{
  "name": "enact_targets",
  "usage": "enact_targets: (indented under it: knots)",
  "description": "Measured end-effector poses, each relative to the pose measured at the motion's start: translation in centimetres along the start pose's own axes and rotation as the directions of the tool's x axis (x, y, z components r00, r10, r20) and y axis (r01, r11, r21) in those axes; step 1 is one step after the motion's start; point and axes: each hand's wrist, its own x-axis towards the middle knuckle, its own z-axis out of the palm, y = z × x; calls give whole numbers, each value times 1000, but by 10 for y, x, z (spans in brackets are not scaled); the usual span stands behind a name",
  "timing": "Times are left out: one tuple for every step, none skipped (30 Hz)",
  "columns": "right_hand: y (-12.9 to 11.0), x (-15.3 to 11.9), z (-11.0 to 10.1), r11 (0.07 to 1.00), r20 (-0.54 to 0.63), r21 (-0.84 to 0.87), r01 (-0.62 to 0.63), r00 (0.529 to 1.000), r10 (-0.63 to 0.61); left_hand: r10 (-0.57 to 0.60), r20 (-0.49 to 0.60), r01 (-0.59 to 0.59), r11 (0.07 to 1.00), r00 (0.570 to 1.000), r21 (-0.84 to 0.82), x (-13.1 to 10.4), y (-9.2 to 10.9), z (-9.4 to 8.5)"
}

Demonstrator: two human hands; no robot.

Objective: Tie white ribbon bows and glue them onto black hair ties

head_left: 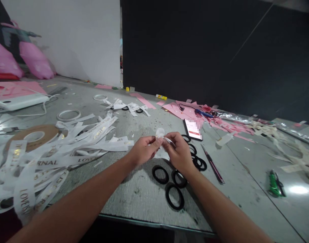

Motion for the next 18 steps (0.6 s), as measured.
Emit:
enact_targets:
  knots:
    - [0,-1,1,1000,-4,-20,18,1000,-18,5,3,-5,1000,1000,-22,0,0,1]
    - [0,-1,1,998,1,-41,44,999,-44,9,6,-8,999,1000,-39,0,0,1]
    - [0,-2,2,995,15,-64,78,997,-78,8,7,-8,999,1000,-54,0,1,1]
    - [-1,-3,2,989,34,-86,117,993,-115,5,6,-5,998,1000,-69,0,1,0]
    - [-1,-3,2,983,51,-105,154,987,-149,3,0,-3,996,1000,-89,0,2,0]
    - [-2,-4,3,976,63,-117,183,982,-176,2,-11,-3,993,1000,-117,0,3,-1]
    - [-3,-4,3,972,67,-123,201,979,-194,1,-28,-5,988,1000,-151,1,3,-1]
    - [-3,-5,3,969,64,-128,210,977,-203,2,-51,-11,982,999,-186,1,3,-1]
    - [-4,-5,3,968,60,-130,215,976,-208,2,-81,-19,976,997,-216,2,2,-1]
    - [-4,-5,2,967,56,-131,218,976,-212,0,-112,-27,971,994,-237,3,1,-1]
    - [-4,-5,2,967,54,-130,219,975,-213,-5,-144,-32,968,990,-250,4,0,-1]
    - [-4,-6,2,968,54,-127,218,976,-212,-8,-174,-37,966,985,-254,4,0,-2]
    - [-4,-6,2,969,58,-124,212,977,-207,-6,-205,-47,966,979,-253,5,-1,-2]
    - [-4,-6,3,972,63,-118,203,979,-196,0,-234,-59,967,972,-247,6,-1,-3]
    - [-4,-6,3,975,69,-113,189,981,-182,9,-260,-72,969,966,-237,7,-2,-4]
    - [-4,-6,3,979,76,-106,174,983,-167,18,-285,-85,971,958,-226,7,-2,-5]
    - [-4,-6,4,982,85,-99,158,985,-150,25,-307,-94,972,951,-213,8,-2,-5]
    - [-5,-6,5,985,96,-90,145,986,-137,28,-329,-99,974,944,-202,9,-2,-6]
